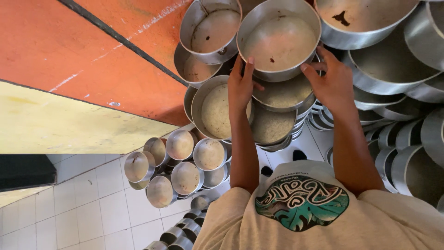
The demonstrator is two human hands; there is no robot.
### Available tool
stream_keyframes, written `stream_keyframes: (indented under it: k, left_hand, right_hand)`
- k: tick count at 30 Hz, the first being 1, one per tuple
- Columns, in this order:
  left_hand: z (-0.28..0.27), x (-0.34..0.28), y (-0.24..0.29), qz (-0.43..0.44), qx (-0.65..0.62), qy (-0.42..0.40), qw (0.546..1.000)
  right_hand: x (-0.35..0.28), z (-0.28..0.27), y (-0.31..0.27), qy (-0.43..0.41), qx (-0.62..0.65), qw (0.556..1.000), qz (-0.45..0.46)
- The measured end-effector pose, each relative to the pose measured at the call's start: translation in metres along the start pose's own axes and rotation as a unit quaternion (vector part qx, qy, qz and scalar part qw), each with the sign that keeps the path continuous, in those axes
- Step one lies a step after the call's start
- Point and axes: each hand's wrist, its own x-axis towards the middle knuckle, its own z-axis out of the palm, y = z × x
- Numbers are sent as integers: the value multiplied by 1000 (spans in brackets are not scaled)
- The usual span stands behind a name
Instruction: Organizing and stacking metal cake tins on the floor of a bakery.
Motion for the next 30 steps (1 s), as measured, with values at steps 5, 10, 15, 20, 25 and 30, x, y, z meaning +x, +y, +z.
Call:
stream_keyframes:
  k: [5,10,15,20,25,30]
  left_hand:
    - [0,-3,8,-7,10,3,1000]
    - [1,-1,5,0,5,1,1000]
    - [0,-3,8,-4,12,9,1000]
    - [-3,-1,2,9,-24,-10,1000]
    - [-4,3,-6,23,-46,-23,998]
    - [-6,3,-8,4,-68,-31,997]
  right_hand:
    - [1,-2,-3,2,-21,1000,2]
    - [3,-2,1,9,-27,1000,-10]
    - [3,-4,-4,-20,-25,999,36]
    - [2,0,0,-15,-31,998,43]
    - [5,3,3,-15,-44,998,33]
    - [5,3,-2,-33,-58,994,83]
